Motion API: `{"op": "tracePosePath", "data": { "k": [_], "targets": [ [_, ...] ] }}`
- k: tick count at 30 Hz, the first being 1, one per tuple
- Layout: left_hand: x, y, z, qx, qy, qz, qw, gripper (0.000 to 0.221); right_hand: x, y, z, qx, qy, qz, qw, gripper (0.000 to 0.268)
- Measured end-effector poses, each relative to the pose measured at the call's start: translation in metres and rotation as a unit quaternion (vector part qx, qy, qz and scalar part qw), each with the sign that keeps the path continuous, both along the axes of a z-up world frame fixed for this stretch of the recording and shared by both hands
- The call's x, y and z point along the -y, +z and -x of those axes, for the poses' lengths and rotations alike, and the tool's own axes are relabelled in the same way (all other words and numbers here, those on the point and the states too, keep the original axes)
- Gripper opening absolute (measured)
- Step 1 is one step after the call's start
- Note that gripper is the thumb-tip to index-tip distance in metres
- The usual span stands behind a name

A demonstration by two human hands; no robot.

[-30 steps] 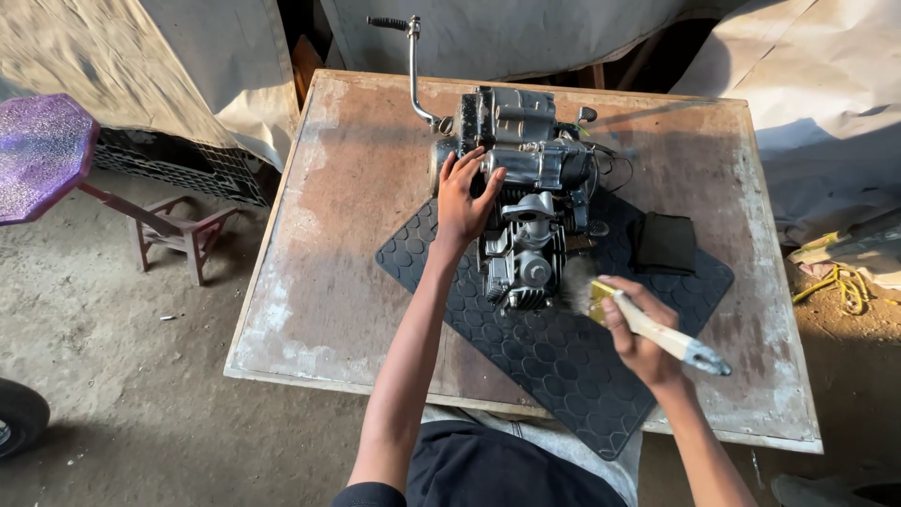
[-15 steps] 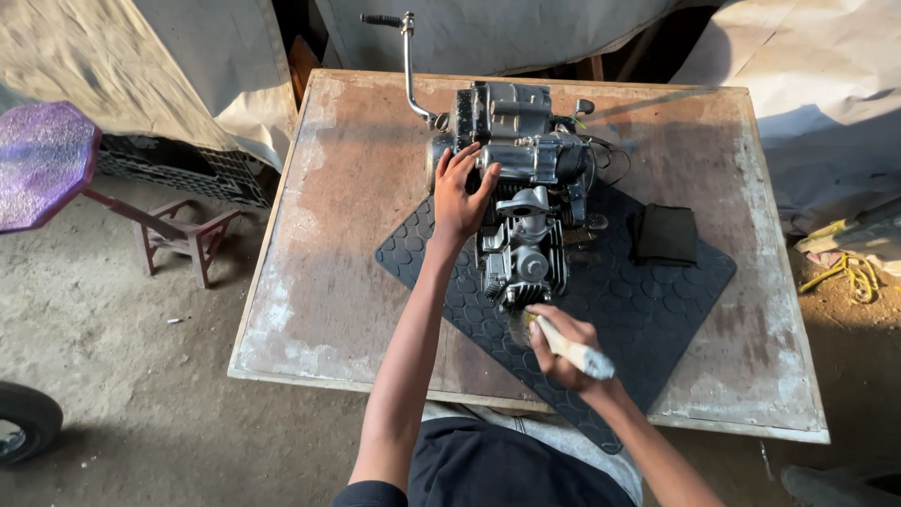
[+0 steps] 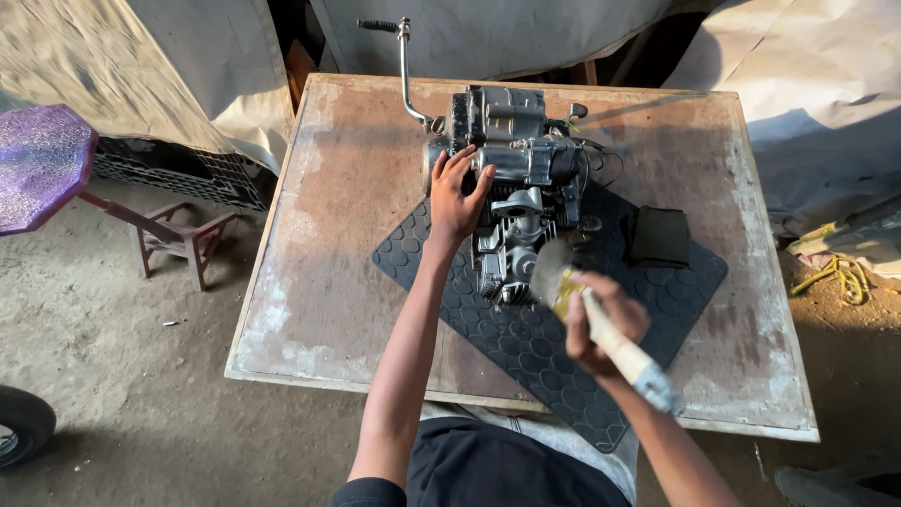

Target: Cleaning a motorcycle engine with a brush.

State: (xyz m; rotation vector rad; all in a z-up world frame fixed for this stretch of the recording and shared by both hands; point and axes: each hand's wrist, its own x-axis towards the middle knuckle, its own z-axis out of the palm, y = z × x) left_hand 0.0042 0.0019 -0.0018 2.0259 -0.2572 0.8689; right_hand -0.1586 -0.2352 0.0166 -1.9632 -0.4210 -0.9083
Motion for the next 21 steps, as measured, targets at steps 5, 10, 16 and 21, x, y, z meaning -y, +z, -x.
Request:
{"op": "tracePosePath", "data": {
  "k": [5,10,16,21],
  "targets": [
    [0.002,0.006,0.007,0.003,0.0,-0.002,1.0,0.044,-0.012,-0.112,0.014,0.045,0.129,0.067,0.988,0.019],
    [0.003,0.003,0.004,0.01,0.0,-0.006,1.0,0.043,-0.021,-0.112,0.038,0.038,0.126,0.153,0.979,0.023],
    [0.007,0.03,0.018,-0.067,0.005,-0.019,0.998,0.061,0.014,-0.103,0.009,0.006,0.245,0.194,0.95,0.047],
    [0.002,0.005,0.004,0.006,0.005,-0.003,1.0,0.044,0.005,-0.042,0.003,0.11,0.179,0.085,0.974,0.021]
  ]
}}
